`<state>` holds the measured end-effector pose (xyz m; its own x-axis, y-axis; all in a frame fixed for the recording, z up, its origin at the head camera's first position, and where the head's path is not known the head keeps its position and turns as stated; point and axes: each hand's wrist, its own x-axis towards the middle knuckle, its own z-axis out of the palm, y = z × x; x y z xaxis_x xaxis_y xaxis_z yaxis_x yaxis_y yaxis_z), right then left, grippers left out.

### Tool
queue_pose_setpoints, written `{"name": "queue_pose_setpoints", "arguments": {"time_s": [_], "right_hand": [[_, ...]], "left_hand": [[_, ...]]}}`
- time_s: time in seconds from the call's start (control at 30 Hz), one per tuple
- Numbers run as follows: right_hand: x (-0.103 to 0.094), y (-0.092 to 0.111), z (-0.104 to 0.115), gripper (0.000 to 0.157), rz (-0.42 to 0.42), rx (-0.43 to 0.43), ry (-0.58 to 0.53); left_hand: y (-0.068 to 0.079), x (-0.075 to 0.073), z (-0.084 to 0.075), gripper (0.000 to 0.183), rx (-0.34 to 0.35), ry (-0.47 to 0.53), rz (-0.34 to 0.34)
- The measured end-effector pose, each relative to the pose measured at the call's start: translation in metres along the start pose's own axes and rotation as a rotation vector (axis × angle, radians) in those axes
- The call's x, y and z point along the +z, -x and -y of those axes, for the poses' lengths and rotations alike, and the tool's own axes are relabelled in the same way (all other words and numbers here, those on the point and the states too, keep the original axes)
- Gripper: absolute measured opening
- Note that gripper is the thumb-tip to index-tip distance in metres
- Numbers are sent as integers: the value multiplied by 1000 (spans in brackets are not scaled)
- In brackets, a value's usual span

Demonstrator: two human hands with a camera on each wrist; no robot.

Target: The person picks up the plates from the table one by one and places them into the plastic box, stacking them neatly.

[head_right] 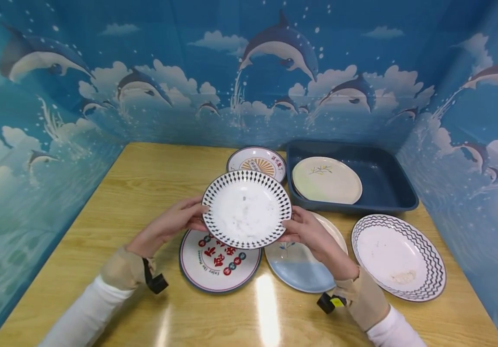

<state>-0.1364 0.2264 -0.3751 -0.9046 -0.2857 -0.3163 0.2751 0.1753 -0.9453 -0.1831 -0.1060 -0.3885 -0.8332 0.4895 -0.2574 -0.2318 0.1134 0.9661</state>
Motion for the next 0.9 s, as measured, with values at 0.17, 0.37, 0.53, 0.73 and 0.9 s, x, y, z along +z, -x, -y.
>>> {"name": "queue_pose_setpoints", "arguments": {"time_s": [0.17,0.37,0.53,0.73,0.9], "right_hand": [[-2,0,-2,63,-58,2,33],[-9,3,3,62,-77,-7,8],[-19,5,10,63,-102,-41,-8],[-39,6,18,59,-168,-97,-30],[-60,7,28,59,-221,-138,-108]], "left_hand": [[0,3,-2,50,3,2,33],[-4,8,-9,51,2,19,57],[-12,16,-19,51,16,39,73],[-28,31,-37,59,43,37,46],[-46,47,-47,58,101,79,24]]}}
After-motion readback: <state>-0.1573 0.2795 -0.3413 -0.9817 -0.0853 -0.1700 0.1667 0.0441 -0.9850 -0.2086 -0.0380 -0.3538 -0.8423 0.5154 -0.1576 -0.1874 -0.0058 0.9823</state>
